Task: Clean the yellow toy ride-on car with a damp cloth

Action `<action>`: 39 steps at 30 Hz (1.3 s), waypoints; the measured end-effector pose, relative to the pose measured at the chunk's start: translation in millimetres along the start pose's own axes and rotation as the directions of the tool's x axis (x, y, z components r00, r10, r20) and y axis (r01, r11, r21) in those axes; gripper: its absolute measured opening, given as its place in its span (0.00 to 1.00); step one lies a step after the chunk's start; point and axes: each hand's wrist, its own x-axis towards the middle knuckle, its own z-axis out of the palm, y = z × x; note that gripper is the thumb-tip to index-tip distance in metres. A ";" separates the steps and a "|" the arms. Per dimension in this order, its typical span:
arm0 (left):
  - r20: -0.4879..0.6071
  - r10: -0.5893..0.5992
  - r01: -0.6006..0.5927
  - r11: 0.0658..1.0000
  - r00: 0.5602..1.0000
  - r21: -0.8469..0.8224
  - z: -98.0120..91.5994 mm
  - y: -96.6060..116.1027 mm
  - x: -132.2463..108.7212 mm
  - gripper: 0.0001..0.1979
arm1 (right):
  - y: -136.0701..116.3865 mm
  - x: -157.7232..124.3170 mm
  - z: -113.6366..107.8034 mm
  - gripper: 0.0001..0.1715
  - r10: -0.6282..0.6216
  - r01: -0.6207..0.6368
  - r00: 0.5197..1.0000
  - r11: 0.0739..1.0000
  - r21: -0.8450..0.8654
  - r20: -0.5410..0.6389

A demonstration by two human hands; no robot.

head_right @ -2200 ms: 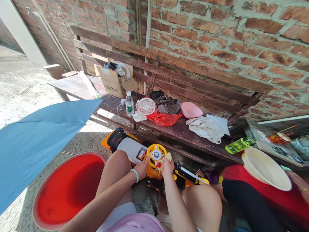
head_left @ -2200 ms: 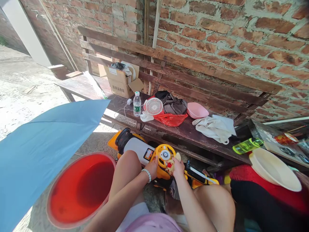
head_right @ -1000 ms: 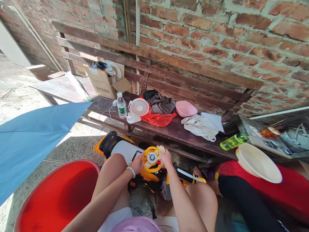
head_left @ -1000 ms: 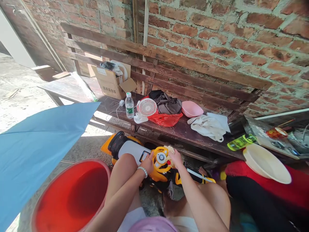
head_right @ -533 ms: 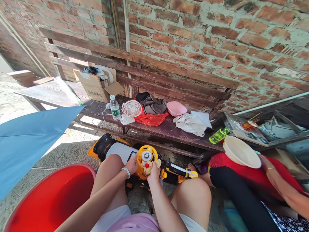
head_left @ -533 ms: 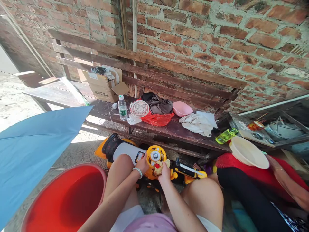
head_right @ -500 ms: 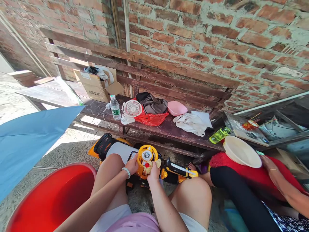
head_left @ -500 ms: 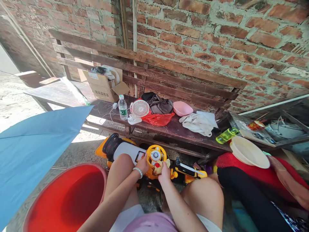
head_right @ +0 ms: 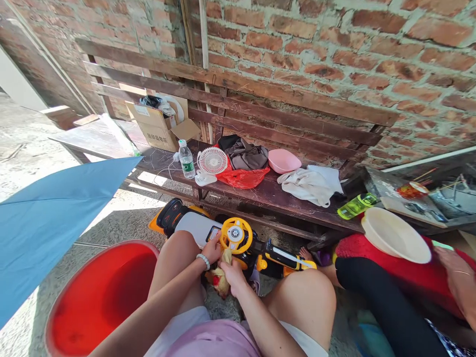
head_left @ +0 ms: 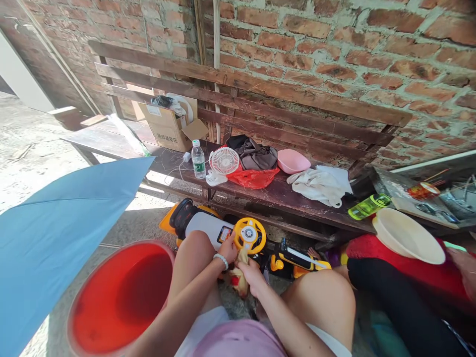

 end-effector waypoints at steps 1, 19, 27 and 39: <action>-0.004 0.013 -0.013 1.000 1.000 0.005 0.3 0.8 -0.9 0.38 | -6.3 -2.0 -8.3 0.24 -0.045 0.050 0.997 0.996 -0.077 0.068; 0.023 0.107 -0.109 0.963 0.994 0.246 -0.4 6.9 -8.4 0.46 | -86.9 50.3 -9.6 0.37 -0.297 0.338 0.897 -0.017 -0.941 0.328; 0.012 0.114 -0.113 0.958 0.993 0.264 3.3 -1.2 -6.0 0.44 | -58.3 6.6 -22.1 0.30 -0.294 0.433 0.862 -0.001 -0.902 0.414; -0.150 0.226 -0.207 0.969 0.963 0.132 15.7 -15.3 11.4 0.35 | -124.2 -3.1 -42.3 0.30 -0.234 0.316 0.909 -0.153 -0.936 0.345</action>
